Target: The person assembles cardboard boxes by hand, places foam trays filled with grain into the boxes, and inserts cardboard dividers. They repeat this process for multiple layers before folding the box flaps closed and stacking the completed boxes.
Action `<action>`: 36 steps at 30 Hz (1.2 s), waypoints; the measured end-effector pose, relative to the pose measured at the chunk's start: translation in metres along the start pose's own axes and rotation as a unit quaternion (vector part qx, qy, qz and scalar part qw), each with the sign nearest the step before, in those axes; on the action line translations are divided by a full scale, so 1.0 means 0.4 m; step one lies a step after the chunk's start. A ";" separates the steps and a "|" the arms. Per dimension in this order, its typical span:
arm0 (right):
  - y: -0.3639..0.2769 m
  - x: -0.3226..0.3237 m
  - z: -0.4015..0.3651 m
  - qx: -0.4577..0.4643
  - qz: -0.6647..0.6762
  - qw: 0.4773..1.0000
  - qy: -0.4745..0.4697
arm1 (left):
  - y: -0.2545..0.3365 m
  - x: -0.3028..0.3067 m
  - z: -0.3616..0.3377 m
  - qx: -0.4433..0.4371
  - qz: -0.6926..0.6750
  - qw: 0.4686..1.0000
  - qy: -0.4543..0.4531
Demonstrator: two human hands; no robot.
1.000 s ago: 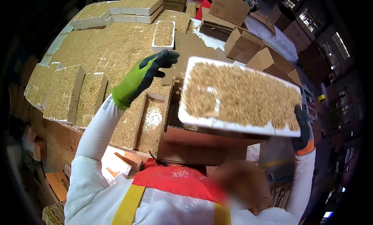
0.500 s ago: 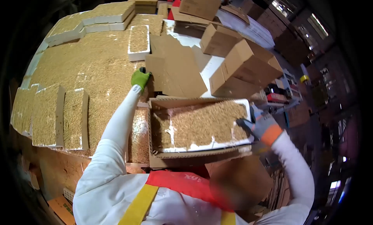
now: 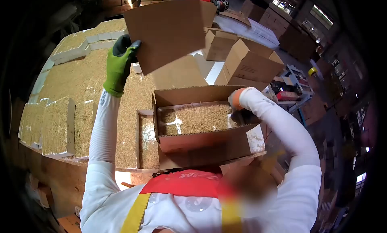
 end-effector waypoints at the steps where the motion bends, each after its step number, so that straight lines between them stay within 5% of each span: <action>1: -0.007 0.062 -0.074 -0.016 -0.004 0.998 0.057 | 0.030 -0.021 -0.026 -0.019 -0.028 0.999 -0.038; 3: 0.000 0.225 -0.242 -0.087 -0.033 0.977 0.192 | 0.055 -0.042 -0.083 -0.009 -0.136 0.988 -0.066; 4: 0.065 0.360 -0.442 -0.209 -0.007 0.877 0.431 | 0.046 -0.045 -0.103 -0.010 -0.118 0.991 -0.062; 5: 0.063 0.394 -0.546 -0.147 -0.065 0.756 0.635 | 0.025 -0.052 -0.123 -0.004 -0.102 0.993 -0.063; 6: 0.041 0.433 -0.628 -0.138 -0.156 0.658 0.723 | 0.040 -0.077 -0.144 0.013 -0.097 0.991 -0.090; 12: 0.089 0.451 -0.641 0.015 -0.062 0.605 0.794 | 0.007 -0.084 -0.197 0.077 -0.041 0.988 -0.123; 15: 0.028 0.481 -0.642 0.133 0.078 0.623 0.767 | 0.006 -0.076 -0.226 0.018 -0.068 0.984 -0.164; 16: -0.007 0.471 -0.597 0.147 0.011 0.686 0.713 | -0.003 -0.073 -0.230 0.022 -0.019 0.988 -0.153; 19: -0.004 0.386 -0.424 0.120 0.088 0.786 0.600 | -0.016 -0.089 -0.252 -0.048 0.126 0.976 -0.173; 20: -0.010 0.374 -0.389 0.127 0.091 0.796 0.585 | -0.047 -0.084 -0.255 -0.041 0.244 0.949 -0.195; 21: -0.016 0.357 -0.363 0.114 0.095 0.805 0.575 | -0.027 -0.092 -0.269 -0.151 0.412 0.878 -0.192; 23: -0.001 0.303 -0.289 0.101 0.054 0.810 0.575 | -0.011 -0.099 -0.282 -0.209 0.389 0.884 -0.154; 26: 0.019 0.269 -0.232 0.068 0.068 0.831 0.547 | -0.108 -0.061 -0.295 0.114 0.324 0.922 -0.177; 29: -0.040 0.246 -0.200 0.105 0.036 0.861 0.496 | -0.099 -0.071 -0.318 0.124 0.205 0.953 -0.186; 34: -0.063 0.266 -0.244 0.191 0.065 0.804 0.559 | -0.095 -0.056 -0.330 0.109 0.130 0.970 -0.176; 36: -0.085 0.255 -0.259 0.190 0.057 0.827 0.526 | -0.095 -0.055 -0.336 0.122 0.091 0.972 -0.179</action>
Point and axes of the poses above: each hand's wrist, its own z-axis towards the middle knuckle, its own x-axis out of the back of the hand, y = z × x, the point moved 9 cm from there along z, towards the middle knuckle, and after that the axes turned 9 degrees about y, right-handed, at the moved point
